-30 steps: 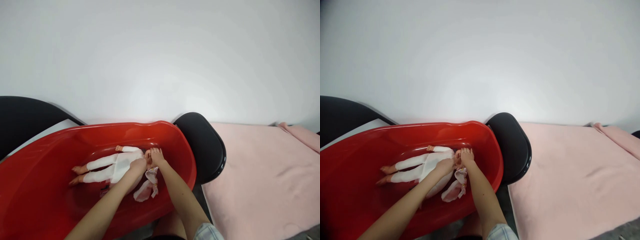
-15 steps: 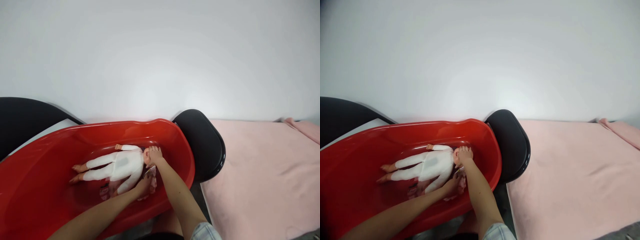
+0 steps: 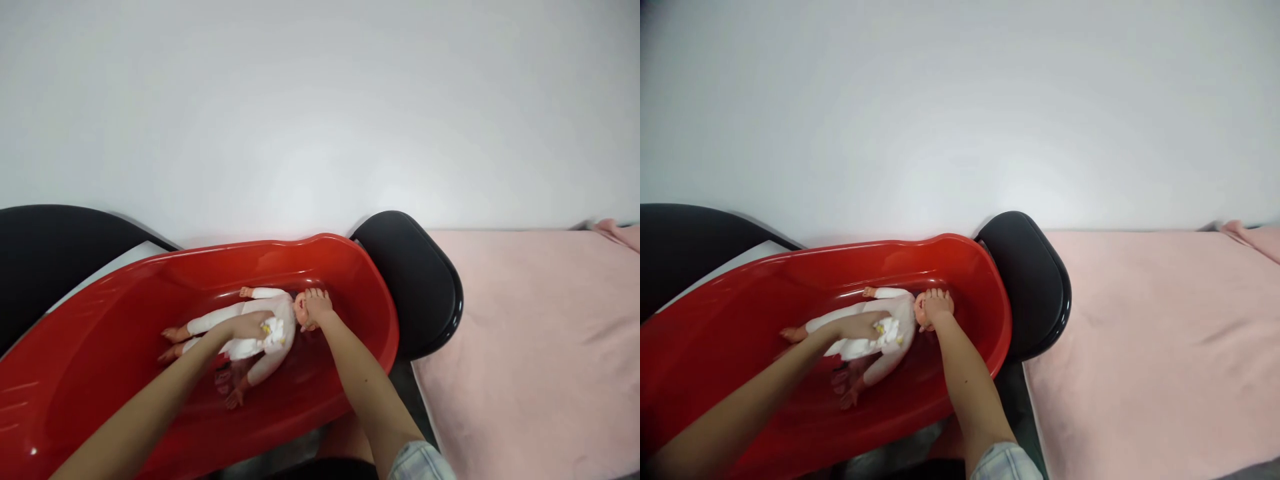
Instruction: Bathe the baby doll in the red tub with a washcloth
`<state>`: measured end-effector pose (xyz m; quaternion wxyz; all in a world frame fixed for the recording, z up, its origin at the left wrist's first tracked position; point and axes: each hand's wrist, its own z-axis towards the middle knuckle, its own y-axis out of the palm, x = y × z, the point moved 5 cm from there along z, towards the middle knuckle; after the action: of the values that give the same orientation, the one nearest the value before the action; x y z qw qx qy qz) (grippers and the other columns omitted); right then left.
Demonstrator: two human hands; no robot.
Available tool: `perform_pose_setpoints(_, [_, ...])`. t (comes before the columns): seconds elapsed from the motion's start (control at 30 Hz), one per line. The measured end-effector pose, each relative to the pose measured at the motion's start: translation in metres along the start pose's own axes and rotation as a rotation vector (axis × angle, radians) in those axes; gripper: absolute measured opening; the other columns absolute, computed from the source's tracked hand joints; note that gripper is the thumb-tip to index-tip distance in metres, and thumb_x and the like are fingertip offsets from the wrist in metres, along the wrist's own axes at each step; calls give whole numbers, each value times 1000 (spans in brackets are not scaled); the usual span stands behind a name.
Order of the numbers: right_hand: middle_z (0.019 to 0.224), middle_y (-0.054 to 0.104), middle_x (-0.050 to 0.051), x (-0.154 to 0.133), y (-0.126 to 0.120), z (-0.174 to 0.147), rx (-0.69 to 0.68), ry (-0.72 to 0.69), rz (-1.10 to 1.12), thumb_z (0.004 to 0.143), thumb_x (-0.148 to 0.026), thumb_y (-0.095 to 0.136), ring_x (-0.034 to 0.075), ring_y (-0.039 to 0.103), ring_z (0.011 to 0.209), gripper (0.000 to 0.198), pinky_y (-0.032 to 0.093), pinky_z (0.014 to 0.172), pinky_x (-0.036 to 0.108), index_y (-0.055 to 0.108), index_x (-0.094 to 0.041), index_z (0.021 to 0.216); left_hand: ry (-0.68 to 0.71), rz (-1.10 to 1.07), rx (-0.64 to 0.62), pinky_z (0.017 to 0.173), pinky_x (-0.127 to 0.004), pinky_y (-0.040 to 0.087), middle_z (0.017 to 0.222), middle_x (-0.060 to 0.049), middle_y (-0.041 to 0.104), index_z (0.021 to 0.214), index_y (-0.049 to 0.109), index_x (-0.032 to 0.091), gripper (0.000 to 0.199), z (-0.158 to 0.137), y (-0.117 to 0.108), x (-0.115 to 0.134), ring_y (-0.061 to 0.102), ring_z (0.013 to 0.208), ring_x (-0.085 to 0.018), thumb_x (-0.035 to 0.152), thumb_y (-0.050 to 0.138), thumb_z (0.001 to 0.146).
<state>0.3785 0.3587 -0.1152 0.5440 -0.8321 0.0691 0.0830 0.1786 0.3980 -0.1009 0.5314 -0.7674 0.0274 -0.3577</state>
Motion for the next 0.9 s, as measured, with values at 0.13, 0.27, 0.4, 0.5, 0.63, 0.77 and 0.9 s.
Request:
perform_pose_setpoints(0.13, [167,25,21,0,1,0,15,-2,-2,59,-47,95,35,21,155,132,16,127,56,23,-10,163,-41,-5,63,93,-31,51,109,-9,77,114,70,13,49,22,-22,-1,70,102,-26,14,64,65])
perform_pose_setpoints(0.27, [166,27,22,1,2,2,27,3,5,56,-49,96,36,23,154,134,16,127,55,24,-11,162,-127,-39,270,99,-35,50,121,-13,74,126,61,13,53,39,-13,3,69,114,-27,13,63,73])
perform_pose_setpoints(0.4, [165,28,22,2,1,2,29,10,15,56,-47,97,35,24,154,134,17,127,54,24,-11,162,-204,-40,306,96,-37,52,125,-18,72,134,56,9,52,49,13,12,69,115,-29,17,63,83])
perform_pose_setpoints(0.5, [163,31,22,2,-1,2,31,15,29,55,-46,97,35,26,153,135,17,127,54,24,-9,162,-146,34,221,102,-36,49,130,-19,70,132,60,8,46,55,29,27,68,119,-29,14,58,87])
perform_pose_setpoints(0.63, [162,33,22,2,-1,2,30,16,39,55,-45,97,35,27,152,134,17,127,53,23,-10,162,-63,217,124,110,-36,44,129,-17,71,126,68,12,43,61,37,41,66,122,-27,6,51,87])
perform_pose_setpoints(0.77, [163,31,21,3,2,5,25,18,27,56,-48,96,35,26,153,134,16,128,53,24,-11,162,-1,300,57,110,-37,42,127,-20,71,119,71,8,41,58,40,46,65,120,-28,4,45,88])
perform_pose_setpoints(0.9, [163,31,21,4,4,7,19,12,3,55,-51,96,35,25,153,135,17,127,53,23,-11,162,37,302,52,110,-35,41,123,-17,72,109,73,12,42,46,39,48,64,117,-28,0,41,85])
